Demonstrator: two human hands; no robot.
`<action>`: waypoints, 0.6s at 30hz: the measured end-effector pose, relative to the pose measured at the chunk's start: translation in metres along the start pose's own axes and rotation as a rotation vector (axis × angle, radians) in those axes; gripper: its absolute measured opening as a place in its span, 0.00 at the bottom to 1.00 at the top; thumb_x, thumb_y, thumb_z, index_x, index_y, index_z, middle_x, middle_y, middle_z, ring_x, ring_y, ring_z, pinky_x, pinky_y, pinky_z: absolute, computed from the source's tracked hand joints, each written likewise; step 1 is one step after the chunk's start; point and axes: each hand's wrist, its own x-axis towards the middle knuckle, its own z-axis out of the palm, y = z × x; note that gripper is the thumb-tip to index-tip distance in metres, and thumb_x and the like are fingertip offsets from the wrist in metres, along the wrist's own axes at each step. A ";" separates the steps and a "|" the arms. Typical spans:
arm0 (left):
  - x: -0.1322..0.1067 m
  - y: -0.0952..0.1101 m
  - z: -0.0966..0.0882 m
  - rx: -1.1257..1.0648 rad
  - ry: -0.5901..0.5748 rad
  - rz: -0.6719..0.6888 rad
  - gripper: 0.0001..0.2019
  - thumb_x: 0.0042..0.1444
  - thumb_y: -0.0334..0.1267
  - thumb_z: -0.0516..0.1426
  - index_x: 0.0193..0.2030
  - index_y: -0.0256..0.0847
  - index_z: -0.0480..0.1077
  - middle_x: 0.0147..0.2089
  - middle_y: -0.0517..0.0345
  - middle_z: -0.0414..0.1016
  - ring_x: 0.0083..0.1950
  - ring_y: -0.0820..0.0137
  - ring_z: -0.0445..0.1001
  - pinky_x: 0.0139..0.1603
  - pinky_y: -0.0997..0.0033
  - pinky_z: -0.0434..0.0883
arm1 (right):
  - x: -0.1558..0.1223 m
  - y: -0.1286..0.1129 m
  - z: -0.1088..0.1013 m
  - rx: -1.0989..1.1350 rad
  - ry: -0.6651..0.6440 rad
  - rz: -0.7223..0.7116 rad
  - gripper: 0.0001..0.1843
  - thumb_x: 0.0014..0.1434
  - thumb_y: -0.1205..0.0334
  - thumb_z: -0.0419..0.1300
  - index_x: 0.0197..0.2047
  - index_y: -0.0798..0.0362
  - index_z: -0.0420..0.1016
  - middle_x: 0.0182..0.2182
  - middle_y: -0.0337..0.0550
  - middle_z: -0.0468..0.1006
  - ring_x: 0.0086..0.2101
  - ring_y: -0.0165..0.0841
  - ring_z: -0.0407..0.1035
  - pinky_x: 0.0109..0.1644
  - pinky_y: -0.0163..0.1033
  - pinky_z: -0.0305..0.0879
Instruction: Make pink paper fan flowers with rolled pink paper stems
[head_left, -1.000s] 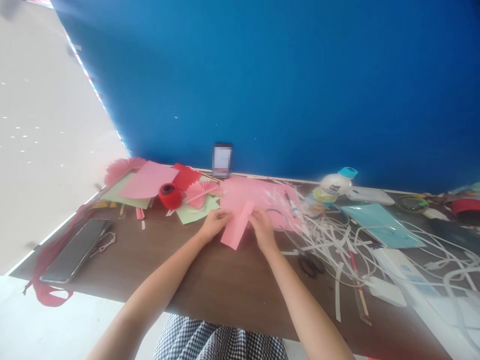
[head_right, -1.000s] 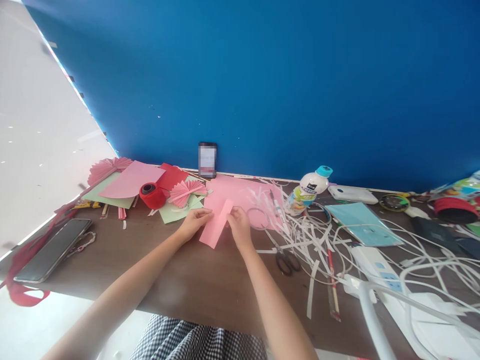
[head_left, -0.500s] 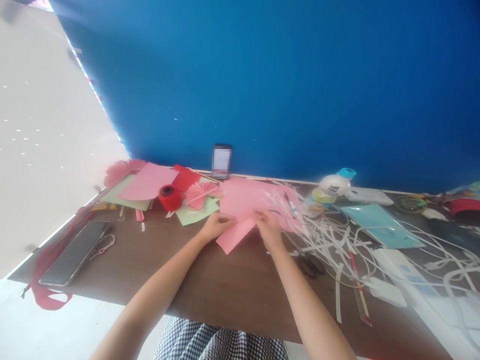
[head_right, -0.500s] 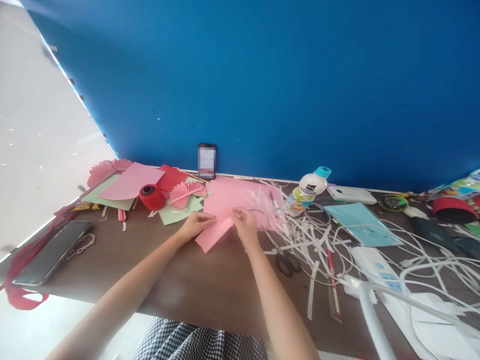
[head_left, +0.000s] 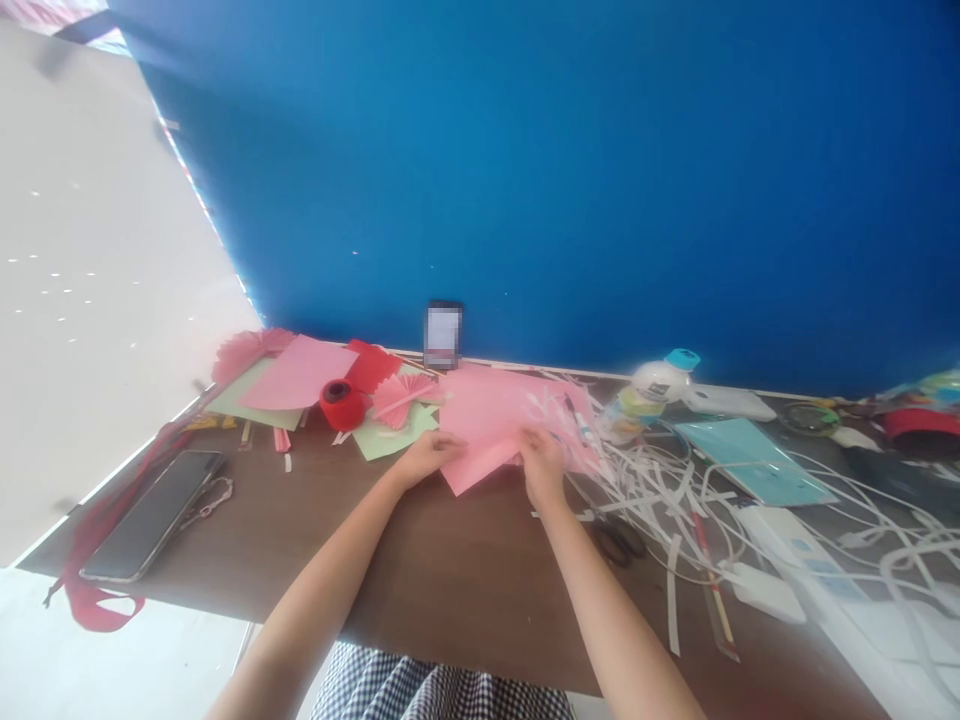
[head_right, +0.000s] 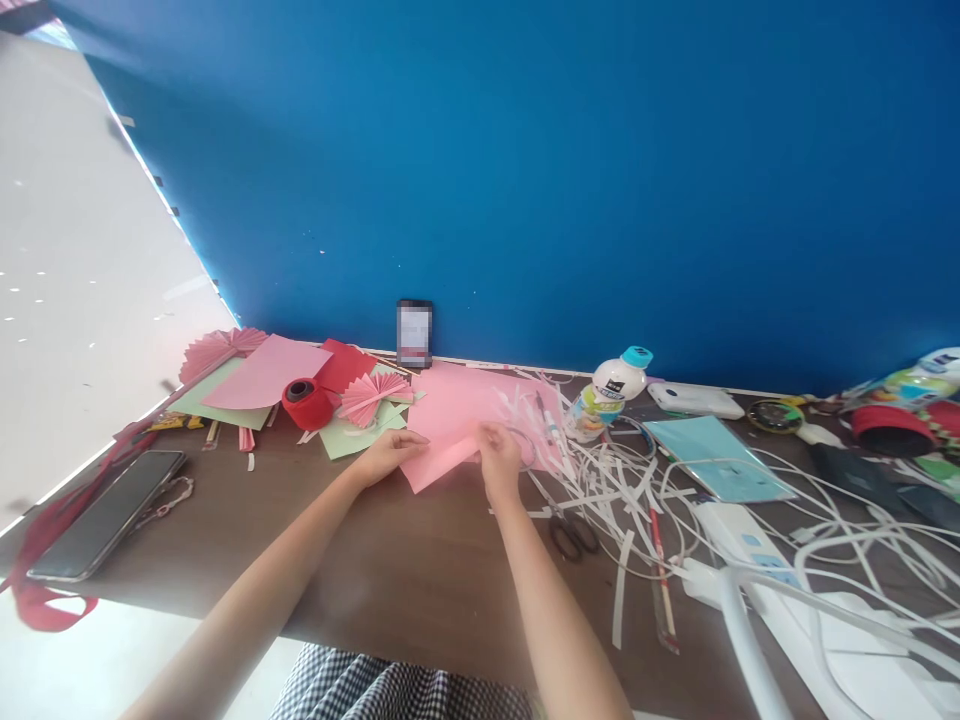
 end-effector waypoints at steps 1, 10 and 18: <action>0.001 -0.002 0.000 -0.017 0.019 0.004 0.14 0.45 0.44 0.58 0.35 0.36 0.73 0.41 0.50 0.74 0.43 0.65 0.71 0.47 0.66 0.64 | 0.000 0.001 0.000 0.006 0.008 0.002 0.16 0.44 0.52 0.60 0.33 0.55 0.70 0.27 0.41 0.72 0.20 0.27 0.62 0.21 0.33 0.61; 0.010 -0.013 0.006 -0.246 0.197 -0.061 0.15 0.46 0.44 0.57 0.37 0.35 0.70 0.33 0.54 0.72 0.31 0.73 0.69 0.31 0.74 0.66 | 0.007 0.008 -0.004 0.032 0.091 -0.022 0.16 0.42 0.53 0.61 0.33 0.54 0.70 0.29 0.41 0.73 0.25 0.30 0.66 0.25 0.36 0.65; 0.009 -0.020 0.015 -0.269 0.416 0.028 0.19 0.45 0.37 0.56 0.44 0.41 0.57 0.31 0.63 0.68 0.22 0.81 0.62 0.23 0.80 0.59 | 0.006 0.012 -0.004 0.047 0.143 -0.080 0.18 0.45 0.51 0.58 0.34 0.56 0.69 0.31 0.42 0.72 0.29 0.31 0.67 0.27 0.35 0.66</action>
